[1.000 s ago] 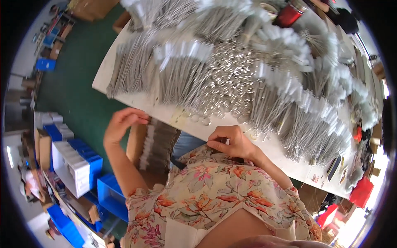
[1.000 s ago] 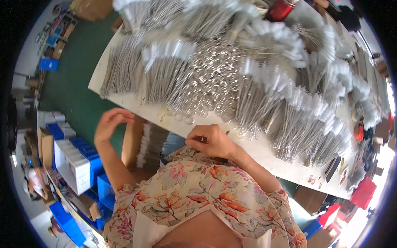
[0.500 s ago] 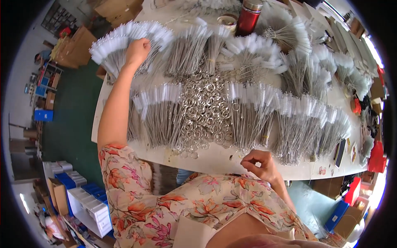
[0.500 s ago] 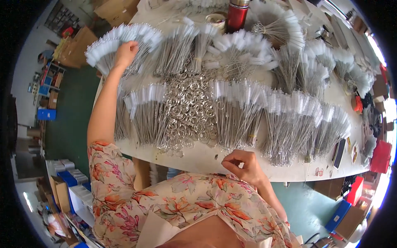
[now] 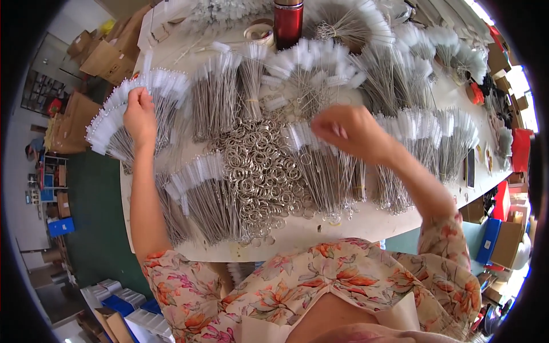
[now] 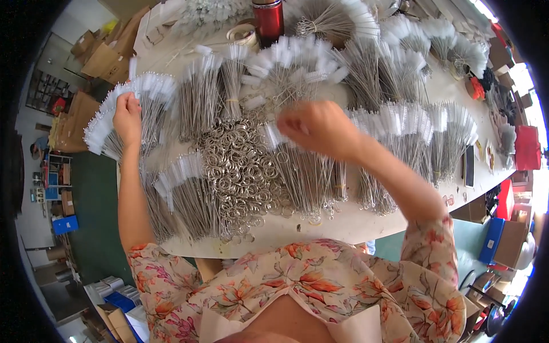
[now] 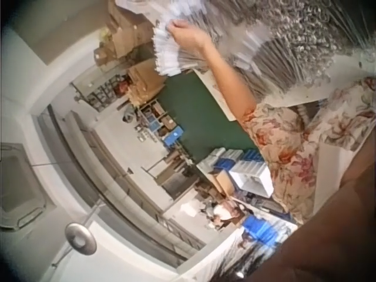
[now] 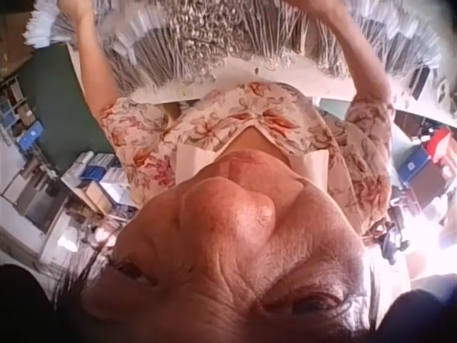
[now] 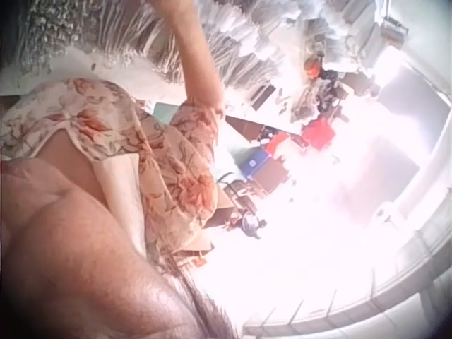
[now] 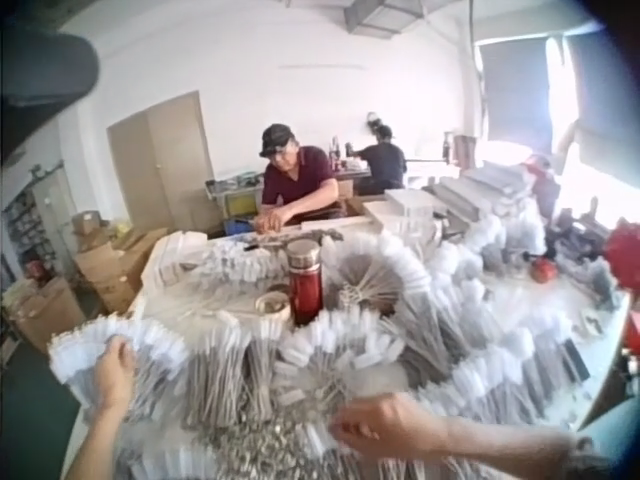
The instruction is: Assembling small white wire brushes by attaching metal rings to the wire stems.
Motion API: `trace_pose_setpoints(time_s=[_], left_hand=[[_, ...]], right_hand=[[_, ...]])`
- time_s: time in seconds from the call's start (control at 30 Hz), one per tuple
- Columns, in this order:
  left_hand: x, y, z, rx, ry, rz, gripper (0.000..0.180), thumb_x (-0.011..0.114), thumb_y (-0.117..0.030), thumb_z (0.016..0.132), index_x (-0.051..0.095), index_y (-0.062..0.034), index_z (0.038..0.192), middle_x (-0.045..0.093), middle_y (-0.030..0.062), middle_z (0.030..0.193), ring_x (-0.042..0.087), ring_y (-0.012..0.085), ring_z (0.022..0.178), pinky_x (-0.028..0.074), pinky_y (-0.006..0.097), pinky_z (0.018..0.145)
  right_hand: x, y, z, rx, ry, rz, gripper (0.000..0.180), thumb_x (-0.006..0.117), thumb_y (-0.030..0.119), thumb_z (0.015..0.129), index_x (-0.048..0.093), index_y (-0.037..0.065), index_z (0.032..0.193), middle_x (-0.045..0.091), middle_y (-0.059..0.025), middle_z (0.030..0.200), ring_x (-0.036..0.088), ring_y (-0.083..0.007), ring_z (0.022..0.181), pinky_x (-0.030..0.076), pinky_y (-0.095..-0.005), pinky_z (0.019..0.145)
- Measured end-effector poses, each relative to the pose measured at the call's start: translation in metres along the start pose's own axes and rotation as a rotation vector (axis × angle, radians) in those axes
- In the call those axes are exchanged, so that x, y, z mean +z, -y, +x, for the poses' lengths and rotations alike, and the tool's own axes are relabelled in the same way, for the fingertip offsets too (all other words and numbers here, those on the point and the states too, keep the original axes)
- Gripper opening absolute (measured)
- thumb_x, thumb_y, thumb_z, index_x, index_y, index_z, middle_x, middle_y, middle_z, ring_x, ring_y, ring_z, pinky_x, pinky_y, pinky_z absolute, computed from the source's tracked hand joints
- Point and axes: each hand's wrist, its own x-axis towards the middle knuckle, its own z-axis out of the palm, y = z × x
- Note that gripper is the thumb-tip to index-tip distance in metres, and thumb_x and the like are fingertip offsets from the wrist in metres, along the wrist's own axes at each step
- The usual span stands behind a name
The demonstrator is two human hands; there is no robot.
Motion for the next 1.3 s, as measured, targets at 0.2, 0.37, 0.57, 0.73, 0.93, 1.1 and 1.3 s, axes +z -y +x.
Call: trace_pose_setpoints(time_s=[0.2,0.37,0.57,0.73,0.93,1.1,1.3], left_hand=[[0.057,-0.04,-0.013,-0.087,0.488,-0.072,0.035,0.061,-0.037,0.081,0.063,-0.0022,0.083,0.066,0.013,0.076,0.063,0.025,0.07,0.046,0.034,0.067],[0.084,-0.037,-0.028,0.117,0.562,-0.058,0.029,0.067,-0.028,0.076,0.062,0.0,0.077,0.064,0.0147,0.073,0.061,0.0273,0.068,0.046,0.035,0.063],[0.078,-0.026,-0.021,0.105,0.633,-0.115,0.017,0.063,-0.014,0.08,0.059,0.0017,0.077,0.061,0.0099,0.066,0.055,0.0163,0.06,0.044,0.03,0.059],[0.063,-0.035,-0.025,-0.003,0.748,-0.091,0.014,0.059,-0.011,0.081,0.059,0.001,0.074,0.062,0.0069,0.066,0.054,0.0101,0.06,0.041,0.025,0.056],[0.041,-0.054,-0.032,0.021,0.608,-0.242,0.011,0.055,-0.01,0.083,0.058,0.0006,0.08,0.064,0.0079,0.071,0.056,0.01,0.06,0.042,0.024,0.056],[0.006,-0.076,-0.038,-0.335,0.305,-0.686,0.013,0.051,-0.015,0.09,0.055,-0.0039,0.096,0.052,0.0,0.074,0.026,0.0,0.042,0.018,0.018,0.035],[-0.042,-0.115,-0.072,-0.399,0.452,-0.707,0.017,0.051,-0.014,0.09,0.055,-0.0021,0.102,0.049,-0.0011,0.072,0.025,-0.0018,0.041,0.018,0.017,0.036]], right_hand=[[0.046,-0.056,0.155,-0.098,-0.23,-0.278,0.034,0.062,0.018,0.076,0.056,0.006,0.108,0.062,-0.0135,0.097,0.059,-0.029,0.09,0.047,-0.0384,0.079],[0.081,-0.091,0.205,0.16,-0.177,-0.21,0.034,0.062,0.023,0.072,0.059,0.008,0.103,0.063,-0.0149,0.096,0.06,-0.0317,0.094,0.047,-0.0407,0.081],[0.048,-0.086,0.202,-0.058,-0.352,0.179,0.022,0.06,0.017,0.079,0.06,0.009,0.1,0.065,-0.0093,0.078,0.063,-0.0235,0.075,0.05,-0.0335,0.071],[-0.072,-0.058,0.131,0.155,-0.409,0.431,0.026,0.051,0.006,0.081,0.055,0.009,0.107,0.062,-0.0043,0.084,0.058,-0.0104,0.073,0.048,-0.0269,0.065],[-0.212,-0.24,-0.001,0.009,-0.454,-0.434,0.02,0.053,0.018,0.084,0.063,0.006,0.096,0.062,-0.0052,0.085,0.056,-0.0131,0.08,0.045,-0.0266,0.071],[-0.219,-0.311,-0.056,0.375,0.005,-1.092,0.021,0.053,0.018,0.078,0.068,0.01,0.09,0.065,-0.0087,0.081,0.062,-0.0231,0.078,0.049,-0.0335,0.069],[-0.196,-0.315,-0.064,1.005,-0.302,-0.481,0.036,0.07,0.035,0.06,0.07,0.005,0.079,0.067,-0.0137,0.078,0.064,-0.0267,0.077,0.05,-0.0349,0.07]])
